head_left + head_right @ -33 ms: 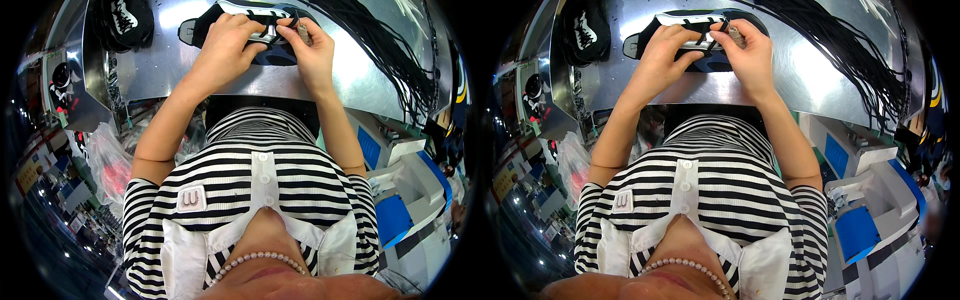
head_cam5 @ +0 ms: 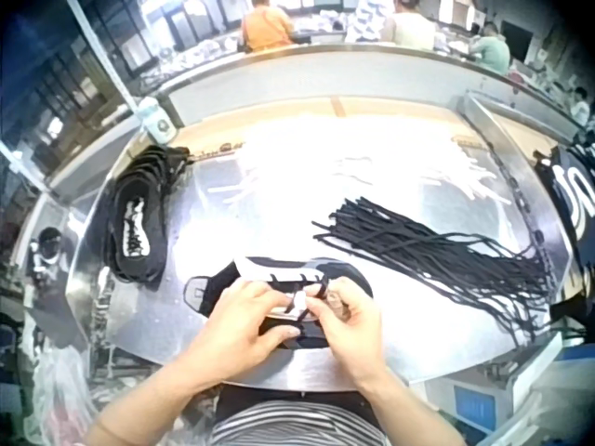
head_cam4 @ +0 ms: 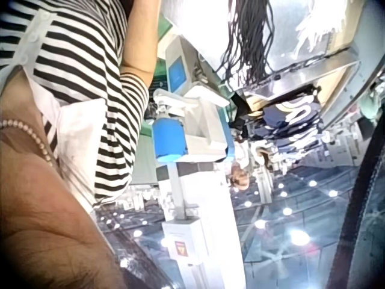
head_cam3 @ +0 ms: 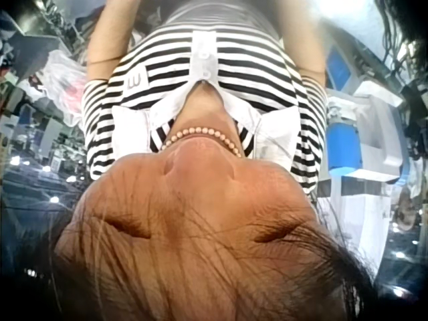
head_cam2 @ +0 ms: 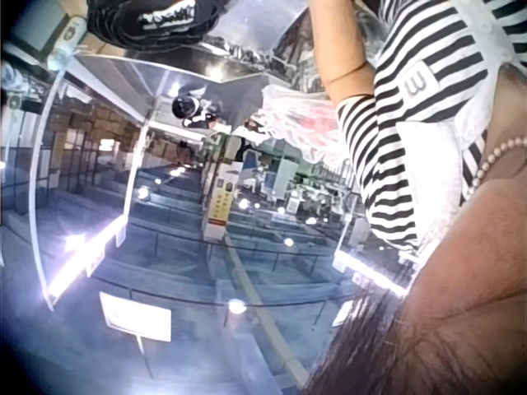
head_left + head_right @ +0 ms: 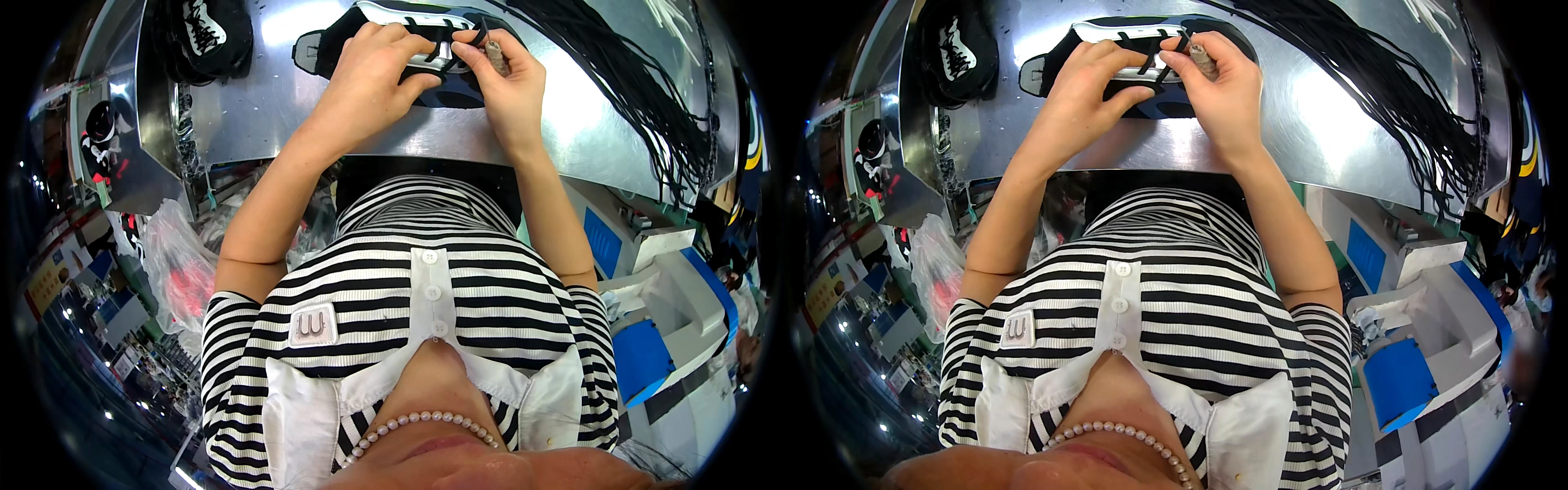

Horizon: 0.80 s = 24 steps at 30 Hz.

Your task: The person laces two black and blue shoe uppers by threading black laces through the eyelets by hand and then tying the laces.

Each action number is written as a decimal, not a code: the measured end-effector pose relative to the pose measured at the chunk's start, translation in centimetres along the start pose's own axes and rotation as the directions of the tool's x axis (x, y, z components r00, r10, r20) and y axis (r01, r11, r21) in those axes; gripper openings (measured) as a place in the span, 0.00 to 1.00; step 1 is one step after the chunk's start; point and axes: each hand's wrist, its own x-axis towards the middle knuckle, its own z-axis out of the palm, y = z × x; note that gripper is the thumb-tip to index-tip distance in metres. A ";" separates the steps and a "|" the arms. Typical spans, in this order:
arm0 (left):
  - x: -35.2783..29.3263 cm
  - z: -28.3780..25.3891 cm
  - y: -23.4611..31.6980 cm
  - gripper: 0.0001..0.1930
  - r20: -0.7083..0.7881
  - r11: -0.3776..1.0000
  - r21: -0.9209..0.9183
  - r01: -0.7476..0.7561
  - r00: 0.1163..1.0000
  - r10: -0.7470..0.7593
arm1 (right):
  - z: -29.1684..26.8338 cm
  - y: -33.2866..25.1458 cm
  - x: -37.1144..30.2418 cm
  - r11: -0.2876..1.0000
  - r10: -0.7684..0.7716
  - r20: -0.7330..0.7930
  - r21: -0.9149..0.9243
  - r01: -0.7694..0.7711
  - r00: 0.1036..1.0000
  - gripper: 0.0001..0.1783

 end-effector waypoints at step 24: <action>0.0 1.3 -0.4 0.13 -0.075 0.998 0.060 0.036 0.997 -0.031 | -1.1 0.0 -3.5 0.933 0.053 0.129 -0.360 -0.003 0.990 0.09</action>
